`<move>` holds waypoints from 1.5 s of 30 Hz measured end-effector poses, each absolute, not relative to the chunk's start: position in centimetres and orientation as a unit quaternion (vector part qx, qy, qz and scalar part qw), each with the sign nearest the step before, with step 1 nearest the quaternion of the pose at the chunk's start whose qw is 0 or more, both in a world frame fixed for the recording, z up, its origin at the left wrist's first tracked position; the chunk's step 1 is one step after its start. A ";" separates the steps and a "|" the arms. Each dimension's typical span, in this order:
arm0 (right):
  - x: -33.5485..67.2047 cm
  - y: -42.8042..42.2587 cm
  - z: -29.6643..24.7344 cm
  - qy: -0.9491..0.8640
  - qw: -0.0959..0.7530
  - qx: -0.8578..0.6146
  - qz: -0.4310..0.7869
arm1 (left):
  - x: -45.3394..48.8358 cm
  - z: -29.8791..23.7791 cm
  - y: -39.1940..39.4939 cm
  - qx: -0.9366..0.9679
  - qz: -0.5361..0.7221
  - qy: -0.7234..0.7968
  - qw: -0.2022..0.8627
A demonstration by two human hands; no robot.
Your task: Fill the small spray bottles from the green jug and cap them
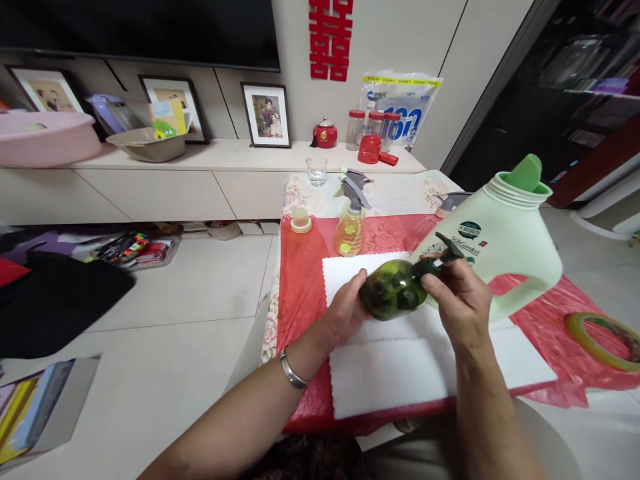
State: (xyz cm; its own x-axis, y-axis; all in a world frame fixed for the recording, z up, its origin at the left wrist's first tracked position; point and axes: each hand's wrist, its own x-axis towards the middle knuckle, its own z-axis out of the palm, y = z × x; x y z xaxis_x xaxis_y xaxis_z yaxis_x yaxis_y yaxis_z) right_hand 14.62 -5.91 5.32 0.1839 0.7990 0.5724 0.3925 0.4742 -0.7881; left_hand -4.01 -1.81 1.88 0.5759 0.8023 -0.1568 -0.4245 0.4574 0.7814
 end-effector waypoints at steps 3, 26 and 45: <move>14.5 -6.1 5.7 -0.617 0.608 -0.458 0.198 | -3.6 1.7 -1.6 0.274 0.280 0.217 0.894; 6.6 -9.3 6.5 -0.538 0.565 -0.614 0.123 | -2.6 3.2 -2.9 0.207 0.470 0.111 0.851; 15.4 -19.4 12.0 -0.479 0.609 -0.632 -0.019 | -3.2 2.2 -3.1 0.306 0.331 0.167 0.877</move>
